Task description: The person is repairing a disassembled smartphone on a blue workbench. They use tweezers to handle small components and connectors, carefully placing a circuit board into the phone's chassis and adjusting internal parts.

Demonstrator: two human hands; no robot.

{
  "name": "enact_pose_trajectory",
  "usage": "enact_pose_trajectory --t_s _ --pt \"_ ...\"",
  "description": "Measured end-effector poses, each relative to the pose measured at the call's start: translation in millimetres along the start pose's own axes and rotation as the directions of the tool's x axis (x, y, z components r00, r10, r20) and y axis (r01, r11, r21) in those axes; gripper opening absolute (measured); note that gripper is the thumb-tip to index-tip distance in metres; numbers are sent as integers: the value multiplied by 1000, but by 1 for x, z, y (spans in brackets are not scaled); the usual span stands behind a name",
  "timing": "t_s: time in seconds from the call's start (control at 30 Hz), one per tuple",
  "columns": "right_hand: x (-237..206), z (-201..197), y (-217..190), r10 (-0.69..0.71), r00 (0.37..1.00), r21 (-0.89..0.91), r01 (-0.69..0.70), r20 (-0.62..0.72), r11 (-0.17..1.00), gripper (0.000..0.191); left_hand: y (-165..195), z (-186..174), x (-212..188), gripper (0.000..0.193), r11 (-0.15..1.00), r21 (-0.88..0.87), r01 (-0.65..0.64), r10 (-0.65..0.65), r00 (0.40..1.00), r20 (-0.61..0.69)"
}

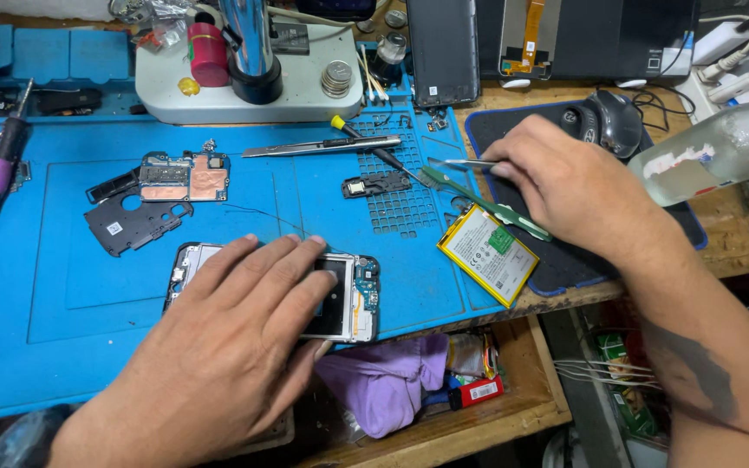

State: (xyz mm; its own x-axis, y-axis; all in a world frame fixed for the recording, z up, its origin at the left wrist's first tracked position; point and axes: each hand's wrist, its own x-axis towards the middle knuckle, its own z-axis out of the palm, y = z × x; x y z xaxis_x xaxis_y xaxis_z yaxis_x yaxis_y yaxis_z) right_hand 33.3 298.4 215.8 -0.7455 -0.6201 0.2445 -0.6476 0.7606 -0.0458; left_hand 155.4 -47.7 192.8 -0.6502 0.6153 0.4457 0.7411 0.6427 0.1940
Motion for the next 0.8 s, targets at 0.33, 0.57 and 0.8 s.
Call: enact_pose_trajectory --t_s 0.33,0.57,0.8 --pt "28 -17 -26 -388 900 27 401 -198 916 34 2 10 1 56 995 87 -47 45 999 24" --pt "37 18 -53 -499 849 365 526 -173 768 34 2 6 -1 52 998 54 -39 36 998 50" --pt "29 22 -52 -476 850 363 526 -224 769 27 3 8 -2 53 995 93 -46 42 998 48"
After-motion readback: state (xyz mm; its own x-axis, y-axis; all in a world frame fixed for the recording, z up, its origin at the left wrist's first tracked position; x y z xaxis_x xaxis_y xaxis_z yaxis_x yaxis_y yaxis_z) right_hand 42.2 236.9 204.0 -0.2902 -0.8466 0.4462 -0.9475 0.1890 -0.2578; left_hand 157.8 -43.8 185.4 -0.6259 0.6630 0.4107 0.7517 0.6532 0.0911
